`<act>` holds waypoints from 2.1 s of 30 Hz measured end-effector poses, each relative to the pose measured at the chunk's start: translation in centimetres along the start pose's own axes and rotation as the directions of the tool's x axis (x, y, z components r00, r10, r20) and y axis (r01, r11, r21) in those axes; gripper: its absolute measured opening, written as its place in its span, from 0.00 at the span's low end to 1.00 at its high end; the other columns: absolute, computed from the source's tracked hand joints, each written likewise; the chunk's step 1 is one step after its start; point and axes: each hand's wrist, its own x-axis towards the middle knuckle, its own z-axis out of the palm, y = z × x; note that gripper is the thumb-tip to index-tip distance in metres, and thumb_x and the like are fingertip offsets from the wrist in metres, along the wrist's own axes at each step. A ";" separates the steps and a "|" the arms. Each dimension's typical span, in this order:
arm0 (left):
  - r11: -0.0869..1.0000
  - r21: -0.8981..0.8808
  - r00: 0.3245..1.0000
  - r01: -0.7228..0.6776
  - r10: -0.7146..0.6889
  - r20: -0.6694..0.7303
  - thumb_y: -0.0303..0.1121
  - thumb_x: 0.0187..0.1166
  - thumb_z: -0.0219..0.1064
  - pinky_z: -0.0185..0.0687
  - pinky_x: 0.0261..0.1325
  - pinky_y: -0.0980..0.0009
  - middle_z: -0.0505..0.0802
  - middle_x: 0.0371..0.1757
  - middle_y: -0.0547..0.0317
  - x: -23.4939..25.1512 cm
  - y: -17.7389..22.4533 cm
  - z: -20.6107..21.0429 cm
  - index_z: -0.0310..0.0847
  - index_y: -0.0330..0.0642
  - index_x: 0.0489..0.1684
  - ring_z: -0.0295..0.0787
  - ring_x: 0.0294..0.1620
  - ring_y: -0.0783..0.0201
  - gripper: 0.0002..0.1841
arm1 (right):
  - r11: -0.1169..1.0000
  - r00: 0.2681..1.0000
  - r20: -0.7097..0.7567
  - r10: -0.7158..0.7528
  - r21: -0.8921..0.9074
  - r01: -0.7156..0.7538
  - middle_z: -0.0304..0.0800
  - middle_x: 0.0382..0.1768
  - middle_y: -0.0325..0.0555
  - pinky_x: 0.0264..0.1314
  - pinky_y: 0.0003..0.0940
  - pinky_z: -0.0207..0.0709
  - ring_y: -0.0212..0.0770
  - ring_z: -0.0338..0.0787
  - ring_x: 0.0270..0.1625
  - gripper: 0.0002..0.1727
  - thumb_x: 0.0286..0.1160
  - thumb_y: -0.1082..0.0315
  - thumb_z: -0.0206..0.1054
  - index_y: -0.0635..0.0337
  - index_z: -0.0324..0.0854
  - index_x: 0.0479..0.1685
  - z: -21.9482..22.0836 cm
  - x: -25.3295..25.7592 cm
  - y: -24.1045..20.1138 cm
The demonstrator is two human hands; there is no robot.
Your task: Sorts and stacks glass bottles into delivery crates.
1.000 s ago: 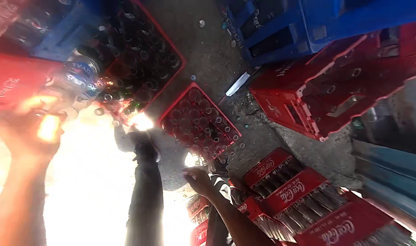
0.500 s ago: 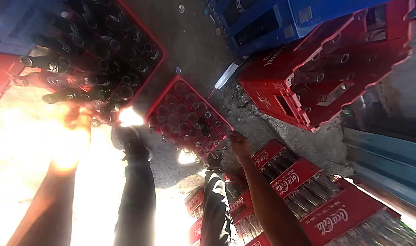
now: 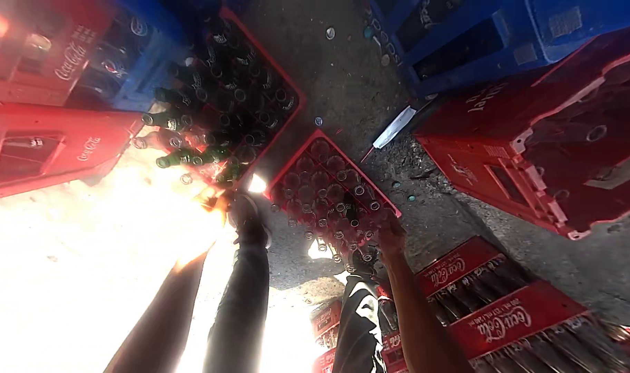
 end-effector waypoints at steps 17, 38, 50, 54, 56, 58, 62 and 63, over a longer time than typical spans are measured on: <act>0.575 0.776 0.922 -0.257 -0.093 0.375 0.67 0.81 0.57 0.61 0.66 0.16 0.84 0.75 0.36 23.6 14.4 2.1 0.80 0.64 0.77 0.75 0.76 0.26 0.31 | 0.824 0.824 0.098 -0.558 -0.053 0.564 0.93 0.64 0.48 0.72 0.21 0.80 0.24 0.88 0.67 0.23 0.70 0.75 0.66 0.75 0.84 0.65 -3.9 -22.3 -11.4; 0.961 0.274 0.998 -0.036 0.021 0.060 0.51 0.83 0.58 0.84 0.31 0.62 0.97 0.44 0.61 -18.4 -2.3 -12.8 0.87 0.63 0.69 0.87 0.27 0.70 0.21 | 0.511 0.371 0.769 -0.520 -0.067 0.857 0.90 0.65 0.52 0.72 0.43 0.82 0.42 0.90 0.65 0.19 0.86 0.64 0.62 0.58 0.85 0.70 22.9 -8.8 -34.4; 0.869 -0.493 0.934 0.023 0.157 0.321 0.36 0.85 0.61 0.80 0.31 0.81 0.93 0.43 0.71 -25.0 3.6 11.8 0.87 0.43 0.67 0.80 0.27 0.81 0.17 | 0.941 0.987 0.120 0.111 -0.332 -0.066 0.91 0.55 0.57 0.52 0.53 0.84 0.51 0.92 0.52 0.20 0.91 0.56 0.58 0.59 0.83 0.67 -14.2 0.2 -2.4; 0.914 -0.393 0.893 -0.100 0.256 0.370 0.35 0.85 0.60 0.80 0.34 0.82 0.95 0.51 0.68 -25.2 6.8 17.2 0.86 0.42 0.69 0.83 0.32 0.82 0.18 | 0.923 0.970 -0.005 0.243 -0.307 -0.233 0.92 0.53 0.57 0.51 0.52 0.85 0.51 0.92 0.50 0.20 0.91 0.56 0.58 0.63 0.84 0.64 -23.6 -2.3 6.4; 0.919 -0.390 0.896 -0.052 0.216 0.388 0.34 0.87 0.59 0.81 0.33 0.80 0.94 0.58 0.66 -25.4 7.4 19.2 0.83 0.42 0.72 0.85 0.33 0.79 0.19 | 0.919 0.964 0.001 0.265 -0.304 -0.252 0.92 0.52 0.57 0.51 0.51 0.85 0.50 0.92 0.49 0.20 0.91 0.56 0.58 0.63 0.84 0.64 -25.8 -3.6 8.7; 0.911 -0.411 0.922 0.033 0.132 0.365 0.33 0.87 0.57 0.78 0.27 0.76 0.91 0.43 0.66 -25.2 7.1 21.4 0.80 0.42 0.75 0.79 0.25 0.74 0.20 | 0.928 0.959 0.021 0.283 -0.259 -0.268 0.92 0.53 0.56 0.51 0.51 0.85 0.49 0.92 0.50 0.20 0.92 0.57 0.58 0.63 0.84 0.64 -26.4 -4.3 10.4; 0.864 -0.452 0.962 0.221 -0.118 0.245 0.34 0.89 0.54 0.74 0.18 0.72 0.76 0.23 0.68 -23.6 5.7 26.4 0.78 0.42 0.75 0.71 0.17 0.70 0.20 | 0.958 0.958 0.071 0.277 -0.096 -0.270 0.92 0.49 0.54 0.47 0.46 0.86 0.47 0.92 0.46 0.18 0.91 0.59 0.59 0.63 0.85 0.62 -24.7 -4.9 12.1; 0.842 -0.471 0.961 0.262 -0.184 0.205 0.35 0.90 0.53 0.74 0.18 0.71 0.75 0.21 0.69 -22.8 5.3 27.8 0.79 0.42 0.73 0.71 0.16 0.70 0.18 | 0.965 0.961 0.094 0.259 -0.072 -0.253 0.93 0.48 0.54 0.45 0.44 0.86 0.45 0.92 0.45 0.18 0.90 0.59 0.60 0.62 0.86 0.61 -23.9 -5.1 12.1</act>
